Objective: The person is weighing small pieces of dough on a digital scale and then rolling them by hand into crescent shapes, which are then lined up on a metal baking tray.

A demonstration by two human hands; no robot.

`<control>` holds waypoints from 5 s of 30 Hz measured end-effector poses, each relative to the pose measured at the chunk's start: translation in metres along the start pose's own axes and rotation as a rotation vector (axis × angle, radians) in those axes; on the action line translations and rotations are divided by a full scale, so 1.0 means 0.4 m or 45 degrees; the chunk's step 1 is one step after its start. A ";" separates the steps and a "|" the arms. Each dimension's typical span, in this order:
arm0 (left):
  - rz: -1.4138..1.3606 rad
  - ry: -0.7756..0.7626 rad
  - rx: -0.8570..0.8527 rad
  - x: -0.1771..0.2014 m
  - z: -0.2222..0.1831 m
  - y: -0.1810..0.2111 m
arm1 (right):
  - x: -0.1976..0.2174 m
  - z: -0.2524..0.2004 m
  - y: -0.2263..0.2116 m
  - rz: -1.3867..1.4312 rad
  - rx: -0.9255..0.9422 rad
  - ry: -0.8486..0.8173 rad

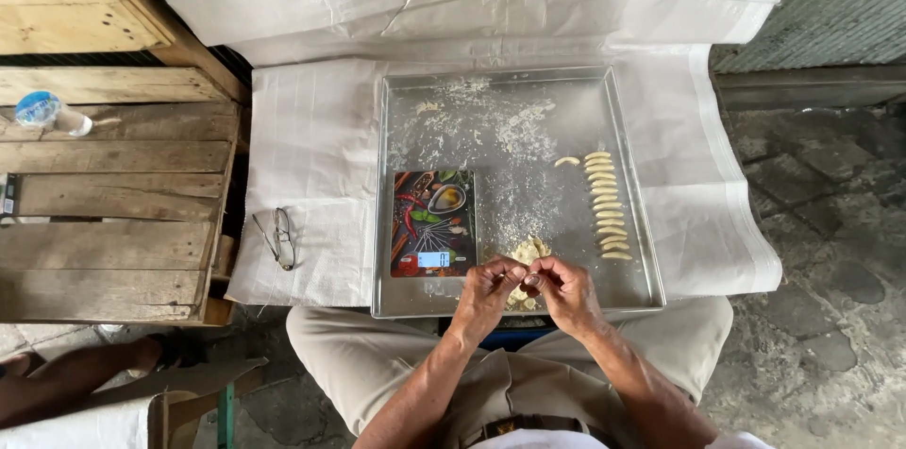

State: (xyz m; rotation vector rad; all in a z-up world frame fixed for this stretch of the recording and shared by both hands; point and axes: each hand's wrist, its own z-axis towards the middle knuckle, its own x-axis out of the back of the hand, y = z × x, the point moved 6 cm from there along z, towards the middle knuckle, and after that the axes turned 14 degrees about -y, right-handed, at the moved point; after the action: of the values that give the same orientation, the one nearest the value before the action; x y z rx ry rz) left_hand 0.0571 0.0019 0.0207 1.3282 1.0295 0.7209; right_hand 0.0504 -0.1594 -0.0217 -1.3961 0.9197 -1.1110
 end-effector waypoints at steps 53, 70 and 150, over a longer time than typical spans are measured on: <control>-0.325 0.183 0.087 -0.041 -0.041 -0.014 | -0.055 -0.031 0.031 -0.628 0.405 0.154; -0.042 -0.150 0.094 -0.058 -0.023 -0.055 | -0.008 -0.036 0.052 -0.632 0.291 0.043; -0.699 -0.029 0.088 -0.007 -0.009 -0.111 | -0.049 -0.001 0.010 -0.072 0.104 -0.322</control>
State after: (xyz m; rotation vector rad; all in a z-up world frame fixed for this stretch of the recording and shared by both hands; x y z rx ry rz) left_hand 0.0467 -0.0056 -0.0222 1.0350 1.3333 0.2565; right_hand 0.0451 -0.1412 -0.0282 -1.4634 0.6500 -0.9757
